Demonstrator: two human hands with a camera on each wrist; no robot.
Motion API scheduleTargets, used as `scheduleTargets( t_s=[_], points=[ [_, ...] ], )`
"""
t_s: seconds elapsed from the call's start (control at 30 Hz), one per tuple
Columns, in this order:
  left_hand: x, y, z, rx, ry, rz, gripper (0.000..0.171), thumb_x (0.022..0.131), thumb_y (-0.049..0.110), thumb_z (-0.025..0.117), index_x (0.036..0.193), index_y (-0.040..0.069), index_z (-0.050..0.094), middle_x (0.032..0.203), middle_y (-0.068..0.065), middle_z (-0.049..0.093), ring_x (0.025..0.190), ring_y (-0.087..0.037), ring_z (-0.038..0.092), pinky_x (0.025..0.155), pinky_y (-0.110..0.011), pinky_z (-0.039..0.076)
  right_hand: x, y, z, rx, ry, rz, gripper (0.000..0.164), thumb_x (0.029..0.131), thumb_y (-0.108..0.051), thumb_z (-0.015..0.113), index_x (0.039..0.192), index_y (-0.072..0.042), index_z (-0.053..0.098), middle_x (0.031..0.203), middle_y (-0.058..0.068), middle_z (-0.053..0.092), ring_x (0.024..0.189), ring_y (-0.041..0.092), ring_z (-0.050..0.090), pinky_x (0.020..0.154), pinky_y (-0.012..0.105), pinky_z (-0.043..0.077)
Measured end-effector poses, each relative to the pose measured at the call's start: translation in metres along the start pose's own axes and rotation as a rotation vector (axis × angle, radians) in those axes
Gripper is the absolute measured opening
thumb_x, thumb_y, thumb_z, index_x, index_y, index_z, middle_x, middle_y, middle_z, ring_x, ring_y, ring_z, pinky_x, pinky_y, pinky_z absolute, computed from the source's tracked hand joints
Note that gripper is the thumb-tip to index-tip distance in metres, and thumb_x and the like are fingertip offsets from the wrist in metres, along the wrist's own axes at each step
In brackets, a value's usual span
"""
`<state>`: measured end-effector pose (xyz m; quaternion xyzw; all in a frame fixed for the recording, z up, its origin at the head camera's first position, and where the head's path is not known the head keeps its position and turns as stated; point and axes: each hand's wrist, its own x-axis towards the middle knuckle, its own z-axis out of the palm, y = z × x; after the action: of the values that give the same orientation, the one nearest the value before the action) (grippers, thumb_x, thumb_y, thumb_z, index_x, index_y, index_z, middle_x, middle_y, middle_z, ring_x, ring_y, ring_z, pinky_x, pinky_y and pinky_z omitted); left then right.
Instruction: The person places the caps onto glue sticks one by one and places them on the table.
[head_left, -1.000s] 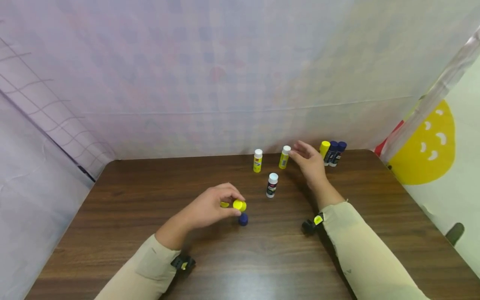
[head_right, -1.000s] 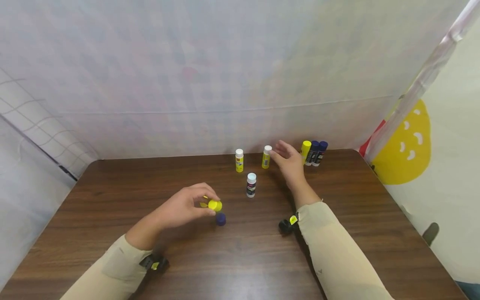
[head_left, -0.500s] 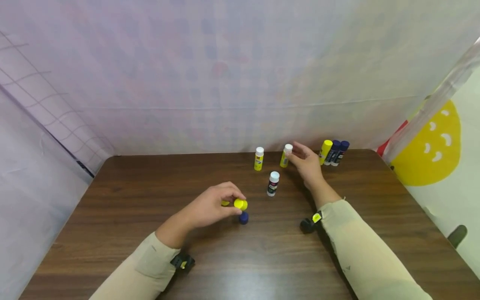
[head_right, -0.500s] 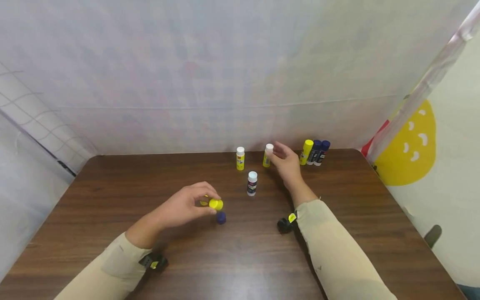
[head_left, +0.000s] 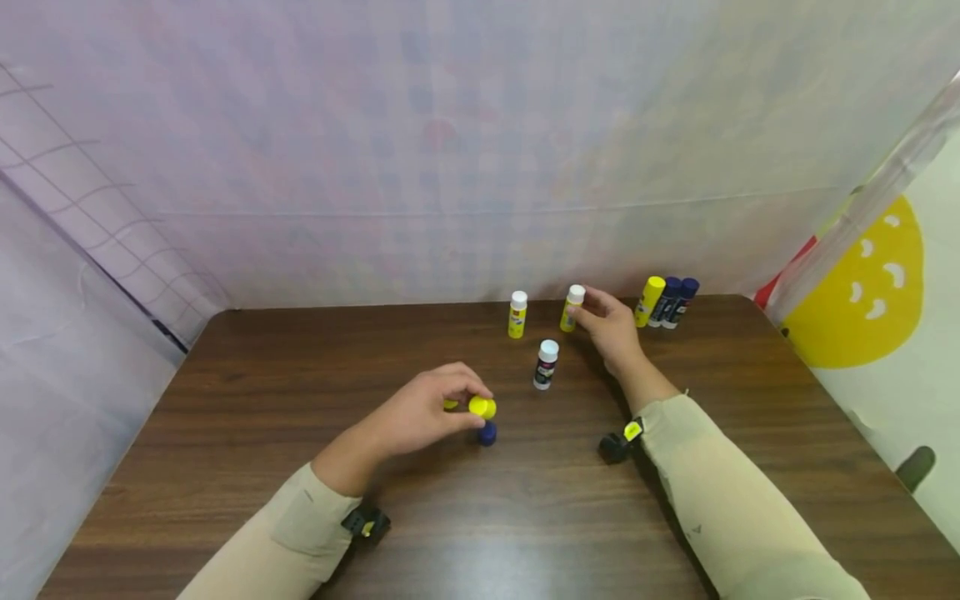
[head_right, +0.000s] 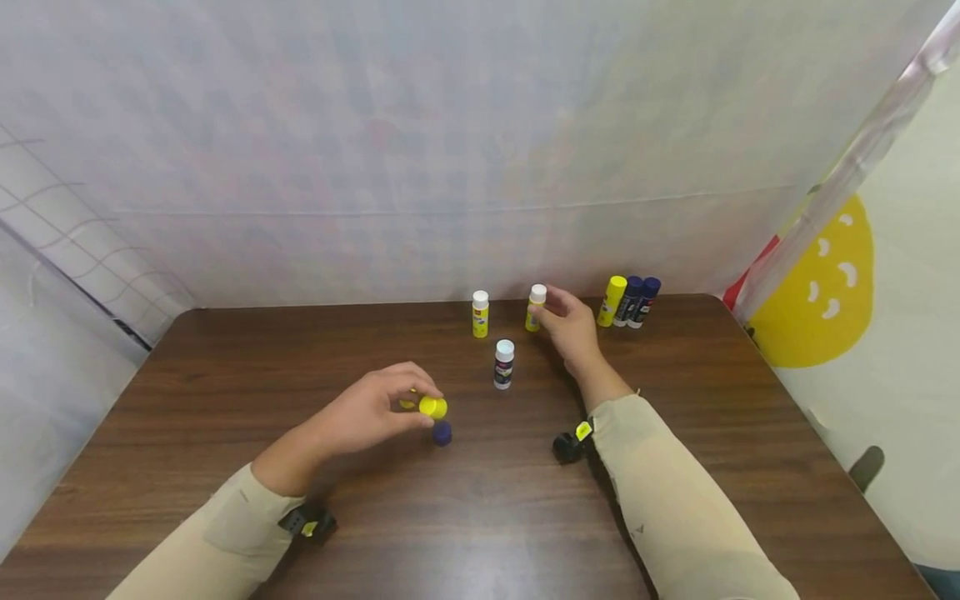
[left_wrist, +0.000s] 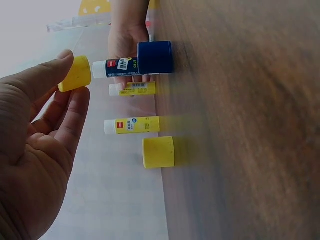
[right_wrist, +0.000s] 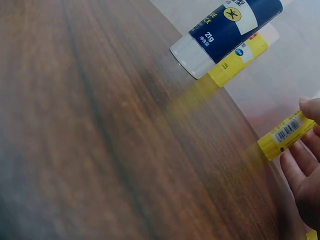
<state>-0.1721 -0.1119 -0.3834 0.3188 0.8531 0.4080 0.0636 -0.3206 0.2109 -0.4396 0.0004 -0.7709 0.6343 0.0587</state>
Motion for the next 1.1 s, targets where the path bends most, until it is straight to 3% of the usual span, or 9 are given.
scheduleTargets(
  t_s=[0.1, 0.4, 1.1],
  points=[
    [0.0003, 0.0001, 0.0000, 0.000, 0.001, 0.001, 0.027, 0.092, 0.013, 0.080, 0.118, 0.012, 0.075, 0.117, 0.002, 0.067, 0.100, -0.011, 0.063, 0.092, -0.040, 0.062, 0.0001, -0.0006, 0.0001, -0.010, -0.002, 0.005, 0.057, 0.097, -0.019, 0.075, 0.148, -0.002, 0.055, 0.144, 0.023, 0.060, 0.110, 0.006, 0.060, 0.090, 0.012, 0.051],
    [-0.0002, -0.0003, 0.0004, -0.001, -0.002, -0.008, 0.027, 0.092, 0.013, 0.080, 0.118, 0.012, 0.074, 0.117, 0.003, 0.067, 0.100, -0.011, 0.063, 0.091, -0.040, 0.062, 0.0016, 0.0008, -0.0014, -0.063, -0.021, 0.034, 0.057, 0.098, -0.024, 0.074, 0.148, -0.002, 0.055, 0.147, 0.020, 0.059, 0.131, 0.026, 0.056, 0.102, 0.022, 0.049],
    [-0.0011, -0.0003, -0.0003, 0.003, -0.015, -0.001, 0.027, 0.094, 0.014, 0.078, 0.120, 0.012, 0.074, 0.118, 0.003, 0.066, 0.101, -0.011, 0.063, 0.092, -0.039, 0.062, -0.0024, -0.0015, -0.0024, -0.070, -0.040, 0.054, 0.057, 0.099, -0.024, 0.072, 0.149, -0.002, 0.054, 0.147, 0.020, 0.058, 0.122, 0.016, 0.057, 0.098, 0.019, 0.049]
  ],
)
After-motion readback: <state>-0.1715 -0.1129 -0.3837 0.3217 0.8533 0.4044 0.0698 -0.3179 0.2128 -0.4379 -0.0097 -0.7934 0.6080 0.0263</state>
